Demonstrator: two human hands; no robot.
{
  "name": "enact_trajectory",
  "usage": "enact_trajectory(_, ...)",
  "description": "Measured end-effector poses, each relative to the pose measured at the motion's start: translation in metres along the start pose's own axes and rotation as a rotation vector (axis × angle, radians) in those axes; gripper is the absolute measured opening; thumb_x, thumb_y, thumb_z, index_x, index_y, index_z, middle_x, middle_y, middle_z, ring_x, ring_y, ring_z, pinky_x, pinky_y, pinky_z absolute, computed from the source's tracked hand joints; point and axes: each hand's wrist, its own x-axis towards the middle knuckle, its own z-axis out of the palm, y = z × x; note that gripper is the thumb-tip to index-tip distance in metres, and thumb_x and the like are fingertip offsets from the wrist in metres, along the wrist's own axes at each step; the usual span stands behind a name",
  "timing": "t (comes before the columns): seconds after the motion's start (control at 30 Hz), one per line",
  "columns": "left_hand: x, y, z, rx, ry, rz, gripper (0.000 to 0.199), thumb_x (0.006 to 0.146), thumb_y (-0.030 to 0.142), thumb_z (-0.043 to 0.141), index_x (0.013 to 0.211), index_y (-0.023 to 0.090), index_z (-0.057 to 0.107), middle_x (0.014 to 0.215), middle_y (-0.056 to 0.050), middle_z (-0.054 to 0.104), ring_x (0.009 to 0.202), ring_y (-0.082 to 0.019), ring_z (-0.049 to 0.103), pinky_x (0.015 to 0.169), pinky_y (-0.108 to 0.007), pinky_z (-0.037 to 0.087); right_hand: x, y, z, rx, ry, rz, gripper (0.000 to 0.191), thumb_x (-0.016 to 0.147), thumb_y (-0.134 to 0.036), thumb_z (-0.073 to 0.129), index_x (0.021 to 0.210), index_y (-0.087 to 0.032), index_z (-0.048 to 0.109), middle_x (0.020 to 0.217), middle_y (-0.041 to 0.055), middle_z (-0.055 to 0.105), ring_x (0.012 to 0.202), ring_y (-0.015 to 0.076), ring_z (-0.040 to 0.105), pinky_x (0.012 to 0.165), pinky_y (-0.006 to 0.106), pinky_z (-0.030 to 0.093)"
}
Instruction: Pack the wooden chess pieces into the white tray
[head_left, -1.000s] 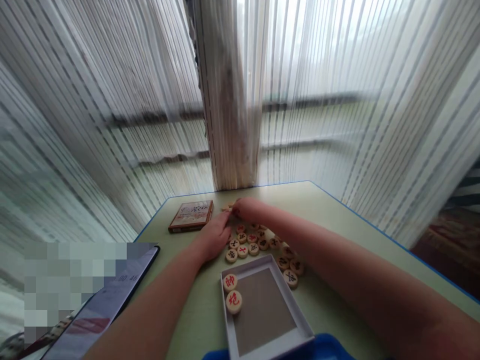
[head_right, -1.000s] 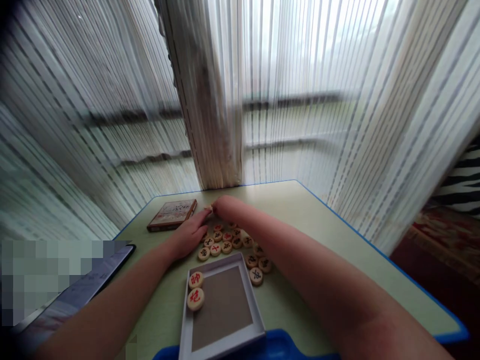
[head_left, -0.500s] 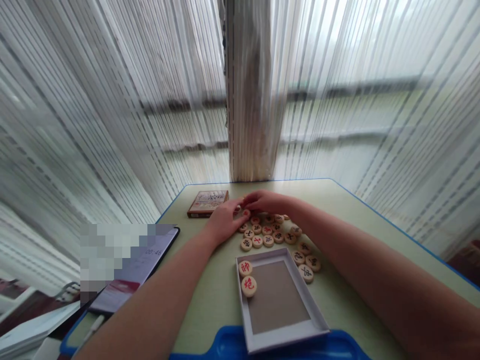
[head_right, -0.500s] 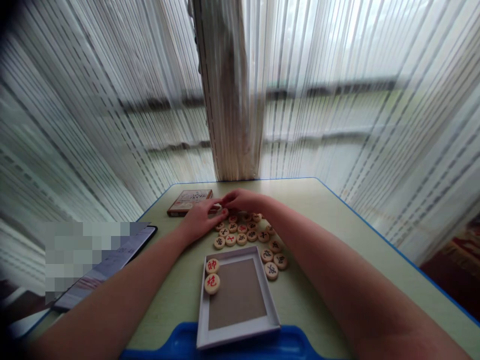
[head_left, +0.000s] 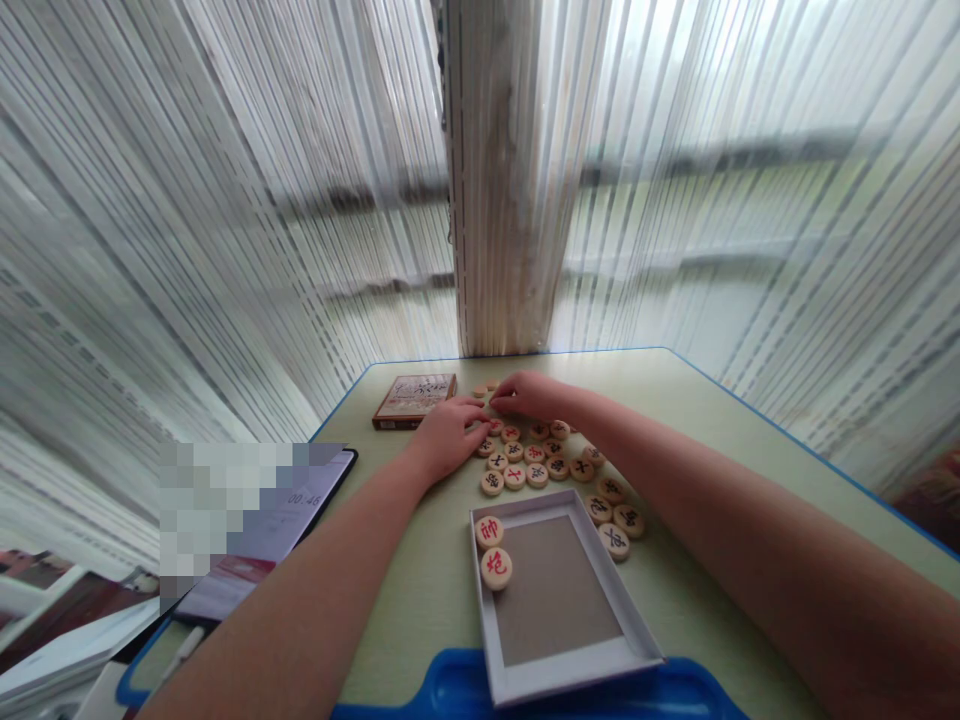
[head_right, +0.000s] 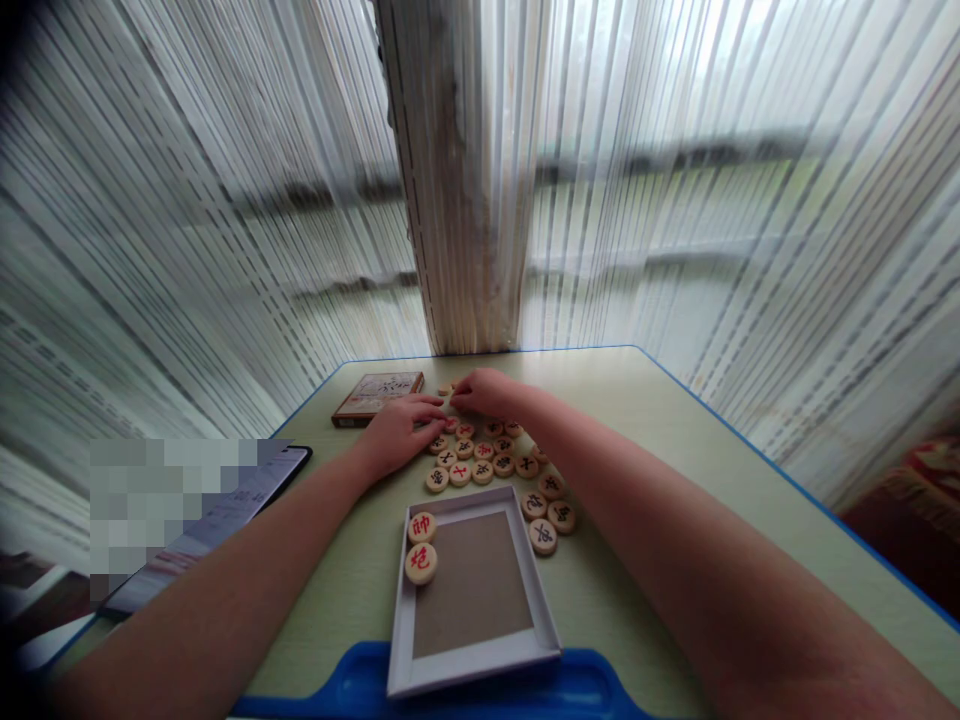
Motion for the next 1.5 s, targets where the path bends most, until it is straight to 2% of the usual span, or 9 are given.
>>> enact_trajectory(0.13,0.001,-0.001,0.001,0.003,0.017,0.002,0.021,0.079,0.023,0.052,0.082,0.017,0.072,0.107,-0.009,0.067,0.098,-0.02,0.062,0.091,-0.033,0.047,0.004,0.005,0.001,-0.185,0.127,0.028,0.033,0.079,-0.036,0.056,0.105,-0.02,0.068,0.094,0.0066,0.07,0.081,0.0193,0.062,0.072,0.026,0.043)
enact_trajectory(0.3,0.001,-0.003,0.003,0.016,0.043,0.024,0.024,0.076,0.016,0.049,0.085,0.016,0.071,0.103,-0.008,0.068,0.097,-0.019,0.062,0.092,-0.034,0.047,0.004,0.008,0.003,-0.26,0.2,0.055,0.032,0.085,-0.022,0.044,0.107,-0.016,0.067,0.112,0.0127,0.063,0.098,0.0221,0.059,0.086,0.029,0.04)
enact_trajectory(0.5,0.002,-0.003,-0.001,0.025,0.02,0.046,0.03,0.072,0.009,0.044,0.086,0.015,0.07,0.096,-0.007,0.07,0.092,-0.018,0.062,0.091,-0.033,0.047,0.004,0.002,-0.005,-0.221,0.073,0.092,0.022,0.077,-0.028,0.054,0.086,-0.021,0.074,0.079,0.0041,0.071,0.074,0.0192,0.063,0.069,0.026,0.044)
enact_trajectory(0.63,0.003,0.0,-0.009,0.095,0.102,0.01,0.029,0.073,0.012,0.044,0.083,0.016,0.071,0.088,-0.007,0.07,0.089,-0.02,0.061,0.089,-0.035,0.047,0.002,-0.001,-0.015,-0.2,0.018,0.115,0.023,0.069,-0.025,0.065,0.09,-0.02,0.073,0.081,0.0033,0.072,0.071,0.0187,0.063,0.064,0.026,0.044)
enact_trajectory(0.97,-0.001,0.011,-0.02,0.004,0.0,-0.028,0.026,0.068,0.017,0.045,0.069,0.016,0.071,0.067,-0.003,0.067,0.065,-0.015,0.058,0.065,-0.026,0.044,-0.036,-0.025,-0.025,-0.223,0.07,0.099,0.022,0.067,-0.014,0.061,0.085,-0.019,0.072,0.08,0.0033,0.07,0.071,0.0174,0.062,0.067,0.027,0.045)
enact_trajectory(1.07,-0.004,0.017,-0.025,-0.142,-0.022,-0.052,0.023,0.066,0.021,0.048,0.069,0.014,0.07,0.061,-0.001,0.063,0.059,-0.012,0.053,0.057,-0.023,0.039,-0.072,-0.045,-0.029,-0.074,0.179,-0.062,0.023,0.069,-0.016,0.059,0.088,-0.019,0.071,0.081,0.003,0.069,0.072,0.0153,0.061,0.068,0.025,0.046)
enact_trajectory(1.23,-0.007,0.021,-0.03,-0.236,-0.139,-0.074,0.021,0.065,0.024,0.051,0.06,0.011,0.067,0.046,0.003,0.049,0.049,-0.009,0.042,0.048,-0.022,0.029,-0.132,-0.073,-0.02,0.093,0.012,-0.368,0.023,0.063,-0.01,0.057,0.081,-0.02,0.069,0.082,0.0023,0.066,0.071,0.0129,0.058,0.07,0.024,0.046)
enact_trajectory(1.4,-0.009,0.025,-0.032,-0.374,-0.219,-0.111,0.022,0.063,0.027,0.056,0.065,0.01,0.07,0.05,0.0,0.057,0.048,-0.009,0.045,0.047,-0.021,0.032,-0.149,-0.077,-0.012,0.237,-0.059,-0.473,0.021,0.072,-0.015,0.054,0.082,-0.022,0.071,0.081,0.0024,0.067,0.071,0.0125,0.059,0.071,0.024,0.047)
enact_trajectory(1.5,-0.01,0.027,-0.033,-0.512,-0.272,-0.16,0.023,0.062,0.026,0.056,0.067,0.009,0.071,0.055,-0.002,0.062,0.047,-0.01,0.049,0.047,-0.021,0.037,-0.152,-0.078,-0.01,0.17,-0.155,-0.492,0.02,0.071,-0.014,0.055,0.082,-0.022,0.07,0.08,0.0017,0.065,0.065,0.0109,0.055,0.067,0.023,0.046)
